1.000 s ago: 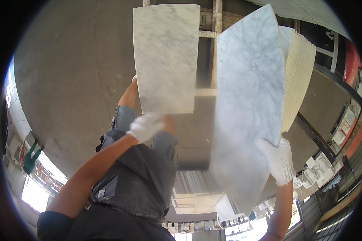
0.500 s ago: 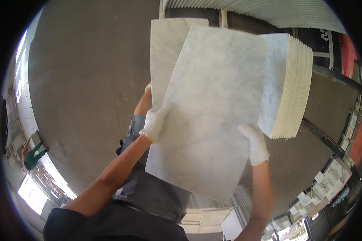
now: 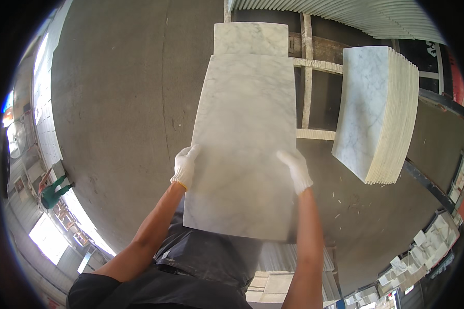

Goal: The person picks up large rectangular tiles from the floor and stacks them onto a wooden pallet. They repeatedly lift tiles, align them, and place them in a growing stack while another worker moves nearby.

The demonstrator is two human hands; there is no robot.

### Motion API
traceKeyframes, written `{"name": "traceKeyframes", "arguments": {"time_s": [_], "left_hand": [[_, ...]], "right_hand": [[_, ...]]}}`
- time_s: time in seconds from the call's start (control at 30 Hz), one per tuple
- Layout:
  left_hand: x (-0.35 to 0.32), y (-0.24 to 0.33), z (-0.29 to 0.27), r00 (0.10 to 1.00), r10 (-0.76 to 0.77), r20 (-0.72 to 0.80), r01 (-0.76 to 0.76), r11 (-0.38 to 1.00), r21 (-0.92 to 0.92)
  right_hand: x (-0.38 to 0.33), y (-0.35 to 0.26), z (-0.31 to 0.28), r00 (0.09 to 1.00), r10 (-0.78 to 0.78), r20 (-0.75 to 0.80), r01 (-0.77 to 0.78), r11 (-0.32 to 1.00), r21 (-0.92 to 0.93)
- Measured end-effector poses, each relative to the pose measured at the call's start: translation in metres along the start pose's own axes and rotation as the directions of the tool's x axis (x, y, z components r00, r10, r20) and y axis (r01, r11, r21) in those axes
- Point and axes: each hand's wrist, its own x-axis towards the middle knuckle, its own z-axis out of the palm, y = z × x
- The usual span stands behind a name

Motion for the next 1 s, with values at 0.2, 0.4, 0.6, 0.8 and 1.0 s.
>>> {"name": "traceKeyframes", "arguments": {"time_s": [0.2, 0.4, 0.6, 0.8, 1.0], "left_hand": [[0.026, -0.005, -0.013, 0.998, -0.064, -0.028, 0.065, 0.998, 0.025], [0.035, 0.000, -0.019, 0.994, -0.103, 0.019, 0.102, 0.993, 0.066], [0.040, 0.002, -0.024, 0.974, -0.208, 0.091, 0.202, 0.977, 0.070], [0.039, 0.003, -0.023, 0.962, -0.245, 0.121, 0.235, 0.968, 0.085], [0.025, 0.026, -0.026, 0.969, -0.221, 0.106, 0.190, 0.952, 0.241]], "right_hand": [[0.003, -0.025, 0.026, 0.997, 0.048, 0.053, -0.049, 0.999, 0.002], [0.017, -0.013, 0.031, 0.989, 0.121, 0.083, -0.134, 0.977, 0.165], [-0.044, 0.019, 0.013, 0.892, 0.452, -0.016, -0.416, 0.834, 0.363], [-0.169, 0.026, 0.017, 0.946, 0.238, 0.221, -0.321, 0.579, 0.749], [-0.187, 0.003, 0.022, 0.937, 0.311, 0.162, -0.323, 0.589, 0.741]]}}
